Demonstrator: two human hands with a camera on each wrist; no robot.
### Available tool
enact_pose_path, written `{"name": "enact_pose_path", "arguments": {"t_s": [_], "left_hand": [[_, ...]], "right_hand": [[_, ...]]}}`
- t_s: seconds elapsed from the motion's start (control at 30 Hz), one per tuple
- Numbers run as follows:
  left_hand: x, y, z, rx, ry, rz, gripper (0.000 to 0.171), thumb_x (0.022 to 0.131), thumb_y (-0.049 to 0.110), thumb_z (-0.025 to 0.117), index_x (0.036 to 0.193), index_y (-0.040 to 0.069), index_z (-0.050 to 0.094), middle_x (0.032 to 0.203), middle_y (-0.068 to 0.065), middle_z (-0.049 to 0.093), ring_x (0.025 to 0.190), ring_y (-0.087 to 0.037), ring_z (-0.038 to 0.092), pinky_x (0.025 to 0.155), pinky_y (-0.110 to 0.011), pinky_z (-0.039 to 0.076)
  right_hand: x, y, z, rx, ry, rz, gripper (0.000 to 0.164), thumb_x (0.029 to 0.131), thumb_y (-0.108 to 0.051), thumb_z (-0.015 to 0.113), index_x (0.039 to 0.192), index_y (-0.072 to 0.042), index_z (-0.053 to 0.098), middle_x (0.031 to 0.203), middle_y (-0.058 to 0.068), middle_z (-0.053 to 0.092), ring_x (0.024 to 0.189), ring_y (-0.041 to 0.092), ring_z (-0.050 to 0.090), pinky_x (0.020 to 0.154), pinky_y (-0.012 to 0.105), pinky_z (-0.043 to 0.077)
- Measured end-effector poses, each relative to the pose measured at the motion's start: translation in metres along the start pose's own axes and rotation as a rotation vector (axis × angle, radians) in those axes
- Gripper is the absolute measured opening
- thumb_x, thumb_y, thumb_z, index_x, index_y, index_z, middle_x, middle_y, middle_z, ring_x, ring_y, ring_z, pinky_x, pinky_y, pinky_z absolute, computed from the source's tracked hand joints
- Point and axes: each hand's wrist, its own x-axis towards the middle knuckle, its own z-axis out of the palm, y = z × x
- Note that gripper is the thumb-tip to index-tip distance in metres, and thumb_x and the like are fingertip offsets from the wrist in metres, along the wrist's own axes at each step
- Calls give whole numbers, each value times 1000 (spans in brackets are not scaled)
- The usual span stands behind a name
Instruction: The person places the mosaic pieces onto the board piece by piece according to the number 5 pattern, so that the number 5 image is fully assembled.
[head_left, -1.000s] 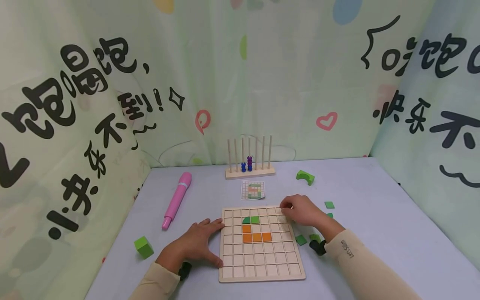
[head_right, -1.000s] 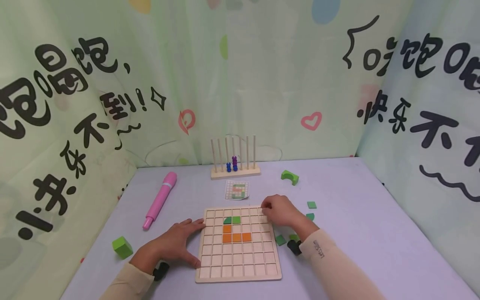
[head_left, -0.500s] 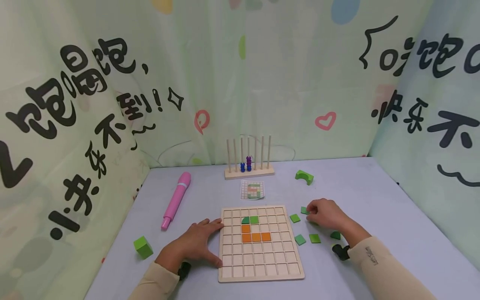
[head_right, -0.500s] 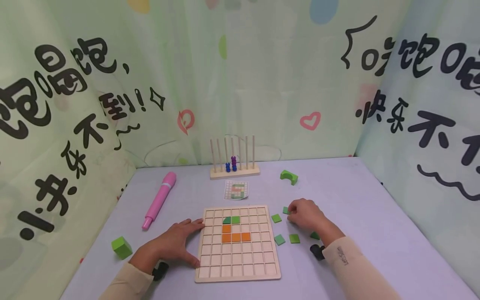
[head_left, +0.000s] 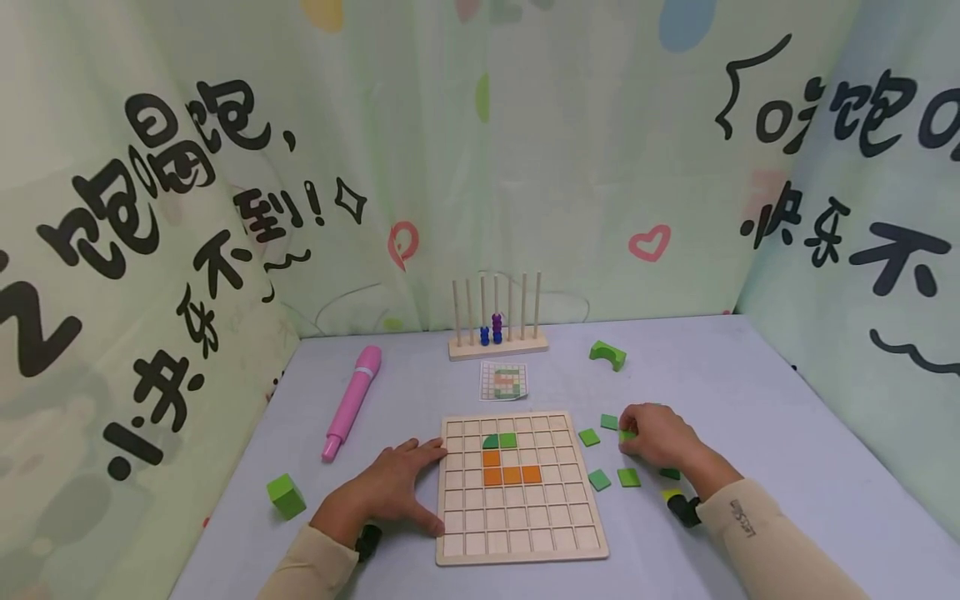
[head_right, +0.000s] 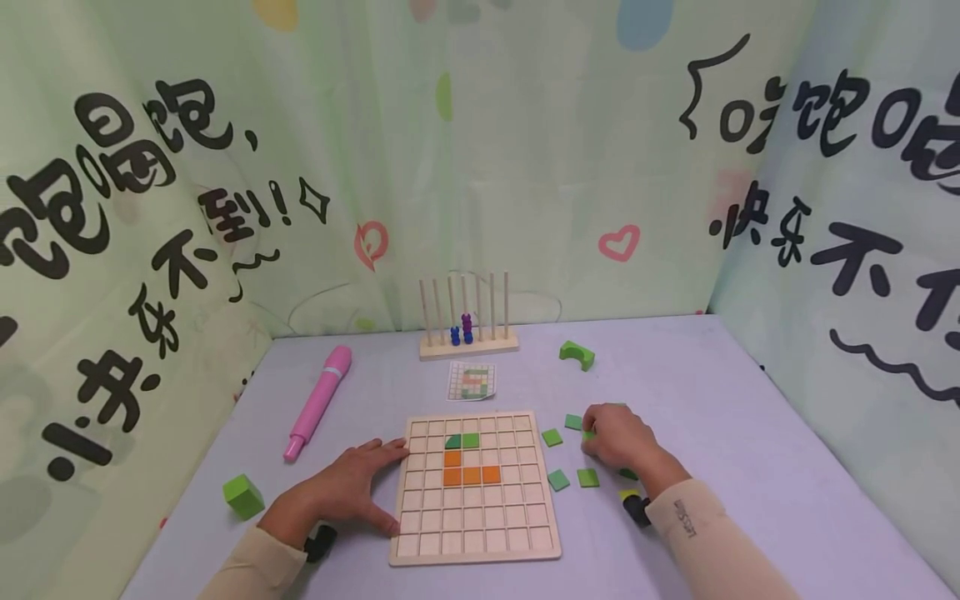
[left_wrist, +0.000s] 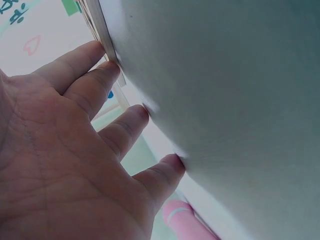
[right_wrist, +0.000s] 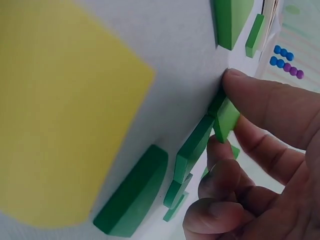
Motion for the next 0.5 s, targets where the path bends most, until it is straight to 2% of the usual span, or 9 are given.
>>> {"name": "enact_pose_path", "arguments": {"t_s": [0.2, 0.37, 0.5], "left_hand": [[0, 0, 1, 1, -4, -4, 112, 62, 60, 95, 155, 19, 49, 166, 0, 40, 155, -41, 29, 123, -69, 23], [0, 0, 1, 6, 2, -4, 113, 61, 60, 95, 155, 19, 49, 166, 0, 40, 155, -41, 29, 123, -68, 23], [0, 0, 0, 6, 4, -2, 113, 61, 60, 95, 156, 19, 49, 166, 1, 40, 155, -41, 29, 123, -68, 23]], "right_hand": [[0, 0, 2, 15, 12, -17, 19, 86, -10, 80, 99, -12, 67, 87, 4, 63, 74, 21, 54, 60, 33, 43], [1, -1, 1, 38, 39, -83, 14, 86, -5, 78, 96, -9, 68, 85, 5, 63, 75, 20, 53, 64, 33, 44], [3, -5, 0, 96, 47, -99, 9, 87, -4, 75, 94, -7, 68, 83, 3, 62, 76, 19, 53, 66, 32, 45]]}}
